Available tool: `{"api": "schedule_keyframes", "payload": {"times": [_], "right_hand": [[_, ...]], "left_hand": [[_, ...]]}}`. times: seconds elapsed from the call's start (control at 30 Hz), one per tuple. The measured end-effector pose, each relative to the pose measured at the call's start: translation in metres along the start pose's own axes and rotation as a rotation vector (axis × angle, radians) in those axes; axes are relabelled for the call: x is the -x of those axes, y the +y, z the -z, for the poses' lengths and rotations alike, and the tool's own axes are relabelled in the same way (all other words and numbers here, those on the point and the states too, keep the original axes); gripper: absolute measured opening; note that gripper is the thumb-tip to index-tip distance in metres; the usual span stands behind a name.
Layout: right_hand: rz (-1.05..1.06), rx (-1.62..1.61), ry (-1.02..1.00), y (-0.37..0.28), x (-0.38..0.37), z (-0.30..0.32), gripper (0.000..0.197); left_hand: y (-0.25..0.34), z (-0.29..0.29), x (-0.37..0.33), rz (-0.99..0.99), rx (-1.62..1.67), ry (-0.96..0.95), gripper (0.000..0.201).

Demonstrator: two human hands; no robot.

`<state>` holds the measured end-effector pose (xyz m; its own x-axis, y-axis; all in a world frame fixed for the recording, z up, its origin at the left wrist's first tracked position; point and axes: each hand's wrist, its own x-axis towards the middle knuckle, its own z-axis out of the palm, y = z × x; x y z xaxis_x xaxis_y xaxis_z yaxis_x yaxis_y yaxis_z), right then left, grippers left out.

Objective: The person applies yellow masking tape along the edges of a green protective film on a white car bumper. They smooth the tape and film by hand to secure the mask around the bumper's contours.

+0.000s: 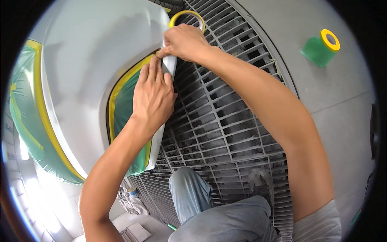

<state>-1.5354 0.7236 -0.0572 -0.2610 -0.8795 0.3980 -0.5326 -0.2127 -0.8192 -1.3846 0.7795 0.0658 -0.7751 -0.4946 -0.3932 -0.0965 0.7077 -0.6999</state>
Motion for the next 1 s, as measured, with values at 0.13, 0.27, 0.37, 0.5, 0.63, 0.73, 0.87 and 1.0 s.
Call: {"api": "schedule_keyframes", "payload": {"times": [0.13, 0.27, 0.37, 0.5, 0.63, 0.73, 0.87, 1.0], "right_hand": [[-0.175, -0.389, -0.034, 0.006, 0.008, 0.001, 0.024], [-0.213, -0.524, 0.011, 0.005, 0.012, -0.012, 0.027], [-0.226, -0.432, 0.033, 0.0, 0.009, -0.016, 0.029], [-0.318, -0.41, 0.052, -0.01, 0.007, -0.014, 0.028], [-0.293, -0.406, 0.169, -0.02, 0.026, -0.018, 0.022], [-0.182, -0.222, 0.214, -0.034, 0.041, -0.027, 0.023], [-0.141, -0.17, 0.287, -0.039, 0.049, -0.03, 0.021], [-0.258, -0.393, 0.372, -0.05, 0.047, -0.041, 0.026]], "left_hand": [[-0.011, 0.002, -0.002, -0.035, -0.03, 0.049, 0.055], [-0.014, -0.001, -0.009, -0.045, -0.045, 0.023, 0.055], [-0.014, -0.001, -0.004, -0.032, 0.059, 0.046, 0.056], [-0.015, 0.001, 0.012, -0.021, 0.187, 0.106, 0.053], [-0.014, 0.002, 0.021, -0.021, 0.289, 0.191, 0.044], [-0.006, 0.002, 0.031, 0.002, 0.342, 0.177, 0.046], [0.003, 0.002, 0.053, 0.025, 0.426, 0.19, 0.044], [0.01, 0.001, 0.076, 0.064, 0.508, 0.215, 0.039]]}}
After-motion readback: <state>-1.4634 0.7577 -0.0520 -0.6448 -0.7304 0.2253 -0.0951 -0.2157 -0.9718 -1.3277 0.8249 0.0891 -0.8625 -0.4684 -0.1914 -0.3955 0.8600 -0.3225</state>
